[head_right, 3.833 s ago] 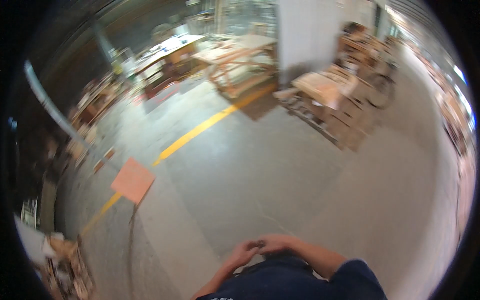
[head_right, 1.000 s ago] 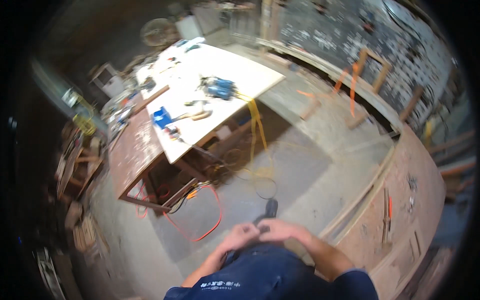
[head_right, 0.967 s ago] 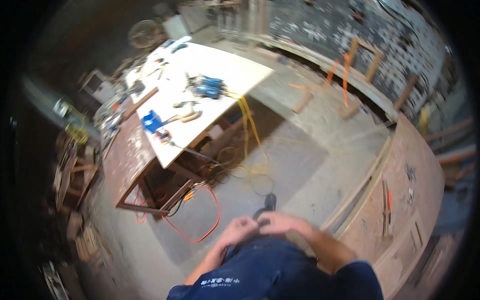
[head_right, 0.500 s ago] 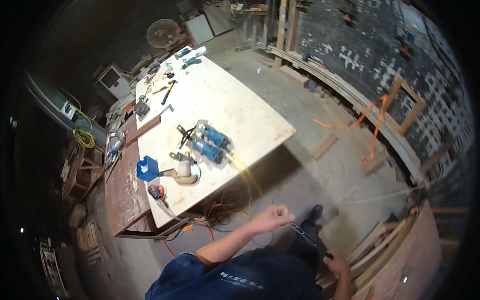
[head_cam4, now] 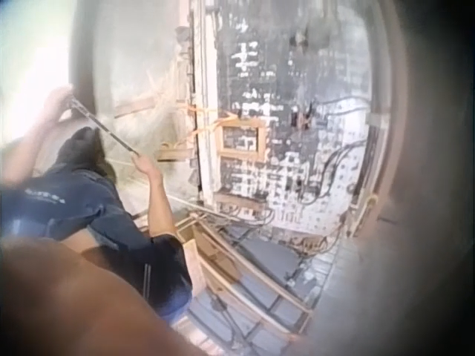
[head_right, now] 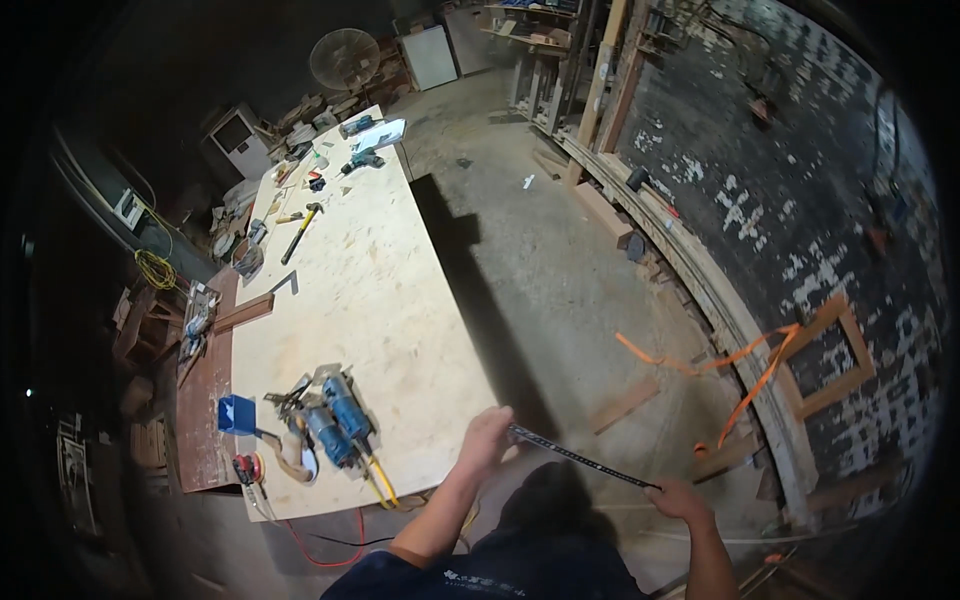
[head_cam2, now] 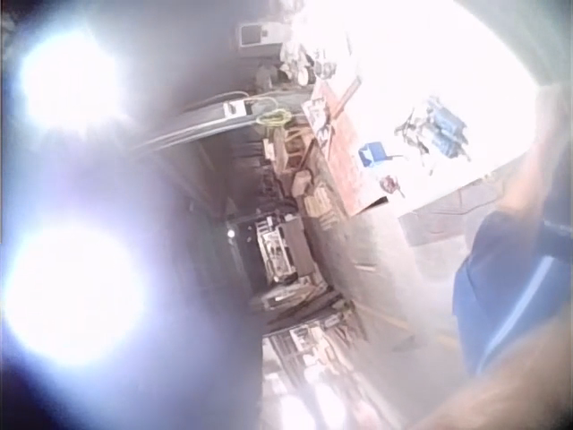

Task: The person measures a wooden drawer frame with a tape measure, retrieves a wooden box of screws, and uses a power drill to attach metal hinges to the inner corners of the frame on a workbench.

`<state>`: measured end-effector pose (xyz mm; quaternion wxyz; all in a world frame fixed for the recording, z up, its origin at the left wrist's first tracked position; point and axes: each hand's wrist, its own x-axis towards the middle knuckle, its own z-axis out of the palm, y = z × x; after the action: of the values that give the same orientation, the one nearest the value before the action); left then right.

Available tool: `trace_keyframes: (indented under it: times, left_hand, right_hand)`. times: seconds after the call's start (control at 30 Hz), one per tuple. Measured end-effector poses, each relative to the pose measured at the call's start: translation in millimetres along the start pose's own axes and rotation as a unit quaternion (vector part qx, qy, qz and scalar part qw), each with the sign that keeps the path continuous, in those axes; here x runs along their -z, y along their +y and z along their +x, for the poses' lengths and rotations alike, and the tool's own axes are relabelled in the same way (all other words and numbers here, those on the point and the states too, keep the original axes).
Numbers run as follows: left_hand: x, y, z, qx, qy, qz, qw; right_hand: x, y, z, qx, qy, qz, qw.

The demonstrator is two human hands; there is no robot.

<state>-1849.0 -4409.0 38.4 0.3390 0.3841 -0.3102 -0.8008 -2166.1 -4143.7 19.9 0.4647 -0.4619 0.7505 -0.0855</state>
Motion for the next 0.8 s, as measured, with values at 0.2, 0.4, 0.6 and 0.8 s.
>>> trace_keyframes:
  times: [0.2, 0.4, 0.6, 0.8]
  left_hand:
    - [7.8, 5.9, 145.6, -0.010, 0.155, -0.070, 0.985]
    - [-61.0, 56.6, 299.0, 0.015, 0.173, 0.013, 0.985]
    - [-124.4, 130.5, 425.7, -0.142, 0.069, 0.149, 0.976]
    - [-138.8, 213.0, 572.5, -0.057, 0.034, 0.343, 0.937]
  right_hand:
    - [130.6, -39.7, 167.9, -0.006, -0.070, -0.134, 0.988]
    - [252.0, -58.2, 296.9, -0.124, -0.169, -0.226, 0.951]
    - [357.8, -77.6, 445.1, -0.171, -0.180, -0.140, 0.958]
    - [446.0, -144.6, 618.2, -0.192, -0.166, -0.047, 0.966]
